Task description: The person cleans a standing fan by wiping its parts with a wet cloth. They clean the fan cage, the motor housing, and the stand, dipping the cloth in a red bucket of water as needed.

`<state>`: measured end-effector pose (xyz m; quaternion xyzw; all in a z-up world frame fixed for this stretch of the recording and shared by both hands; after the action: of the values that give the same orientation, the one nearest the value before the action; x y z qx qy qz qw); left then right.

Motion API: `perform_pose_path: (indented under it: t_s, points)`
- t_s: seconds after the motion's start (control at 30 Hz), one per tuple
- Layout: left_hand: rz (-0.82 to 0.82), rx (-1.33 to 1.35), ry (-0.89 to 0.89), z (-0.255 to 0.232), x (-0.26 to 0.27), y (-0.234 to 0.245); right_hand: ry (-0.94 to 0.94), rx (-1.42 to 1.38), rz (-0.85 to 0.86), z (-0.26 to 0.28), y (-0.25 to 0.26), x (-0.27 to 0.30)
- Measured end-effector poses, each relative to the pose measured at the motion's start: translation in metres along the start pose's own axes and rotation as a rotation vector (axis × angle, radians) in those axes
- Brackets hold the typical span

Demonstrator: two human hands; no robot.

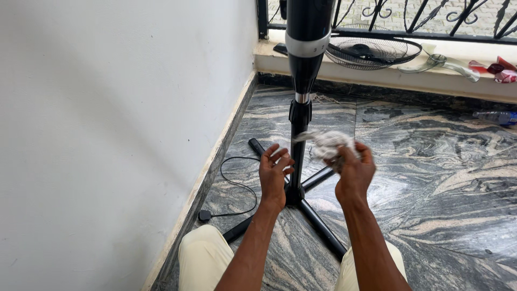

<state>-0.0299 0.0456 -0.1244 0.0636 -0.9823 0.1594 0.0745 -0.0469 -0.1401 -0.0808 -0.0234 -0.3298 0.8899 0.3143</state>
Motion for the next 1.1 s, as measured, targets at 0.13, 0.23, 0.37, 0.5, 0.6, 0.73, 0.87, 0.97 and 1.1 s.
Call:
perform_pose_path:
  t_s: [0.13, 0.23, 0.37, 0.5, 0.6, 0.73, 0.87, 0.97, 1.1]
  points:
    - [0.046, -0.257, -0.131, -0.018, -0.021, -0.010, 0.282, 0.101, 0.253, -0.001, -0.024, -0.007]
    - [0.116, -0.315, -0.200, -0.026, -0.033, -0.021, 0.133, 0.328, 0.543, -0.021, -0.036, -0.002]
    - [0.208, -0.340, -0.308, -0.024, -0.046, -0.019, 0.125, 0.286, 0.525, -0.023, -0.035, 0.010]
    - [0.244, -0.317, -0.262, -0.014, -0.056, -0.016, 0.288, 0.503, 0.457, -0.017, -0.051, 0.023]
    - [0.275, -0.316, -0.329, -0.015, -0.059, -0.014, 0.367, 0.620, 0.349, -0.015, -0.063, 0.029]
    - [0.263, -0.319, -0.342, -0.016, -0.058, -0.015, 0.378, 0.676, 0.346, -0.025, -0.072, 0.025]
    - [0.225, -0.391, -0.401, -0.017, -0.051, -0.013, 0.175, 0.581, 0.431, -0.028, -0.073, -0.010]
    - [0.171, -0.412, -0.499, -0.014, -0.052, -0.015, -0.058, 0.434, 0.563, -0.032, -0.079, -0.049]
    - [0.125, -0.488, -0.488, -0.002, -0.059, -0.017, -0.248, 0.332, 0.757, -0.045, -0.078, -0.091]
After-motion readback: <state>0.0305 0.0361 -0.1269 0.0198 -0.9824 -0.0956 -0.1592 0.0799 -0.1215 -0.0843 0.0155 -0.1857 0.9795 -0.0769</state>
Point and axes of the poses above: each hand's wrist, its own x-axis away from the middle knuckle, its own y-axis out of the back of the hand, z = x × y, the point moved 3 cm from there along -x, towards the middle knuckle, and after that the axes turned 14 degrees about -x, right-handed, at the moved point
